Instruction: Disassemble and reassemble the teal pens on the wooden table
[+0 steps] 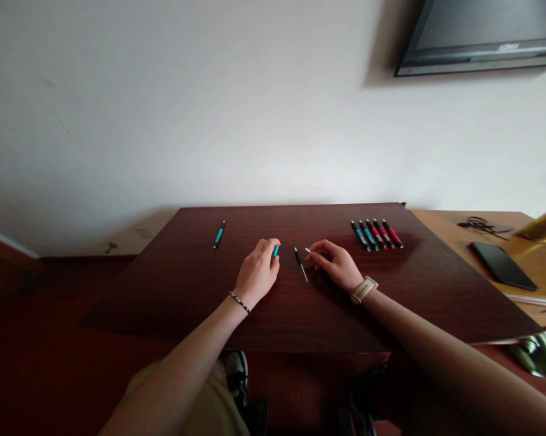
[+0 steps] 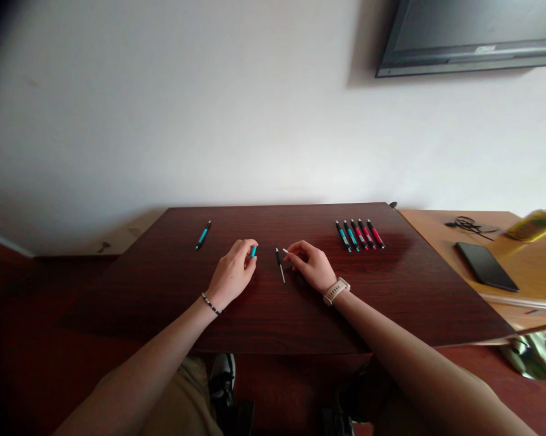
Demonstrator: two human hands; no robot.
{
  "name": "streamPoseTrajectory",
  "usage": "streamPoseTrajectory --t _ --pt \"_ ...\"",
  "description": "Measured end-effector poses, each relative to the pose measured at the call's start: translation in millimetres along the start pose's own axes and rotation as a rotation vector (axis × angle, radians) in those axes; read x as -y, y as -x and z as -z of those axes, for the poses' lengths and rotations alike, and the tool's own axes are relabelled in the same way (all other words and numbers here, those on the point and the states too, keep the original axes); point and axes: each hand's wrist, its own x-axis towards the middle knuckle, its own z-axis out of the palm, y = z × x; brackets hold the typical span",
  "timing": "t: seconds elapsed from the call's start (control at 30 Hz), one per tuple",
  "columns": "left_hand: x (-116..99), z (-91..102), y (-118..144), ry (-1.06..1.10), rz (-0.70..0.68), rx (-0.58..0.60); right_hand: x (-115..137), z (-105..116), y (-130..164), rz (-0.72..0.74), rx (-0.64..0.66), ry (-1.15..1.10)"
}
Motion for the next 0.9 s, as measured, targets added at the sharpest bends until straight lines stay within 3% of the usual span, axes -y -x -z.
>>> streamPoseTrajectory --t 0.43,0.9 --pt "-0.4 -2.4 0.3 0.062 0.010 -0.014 1.1 -1.5 1.3 0.004 0.013 0.015" --pt "1.7 -6.7 0.3 0.297 -0.049 -0.175 5.3 -3.2 3.5 0.064 0.106 0.115"
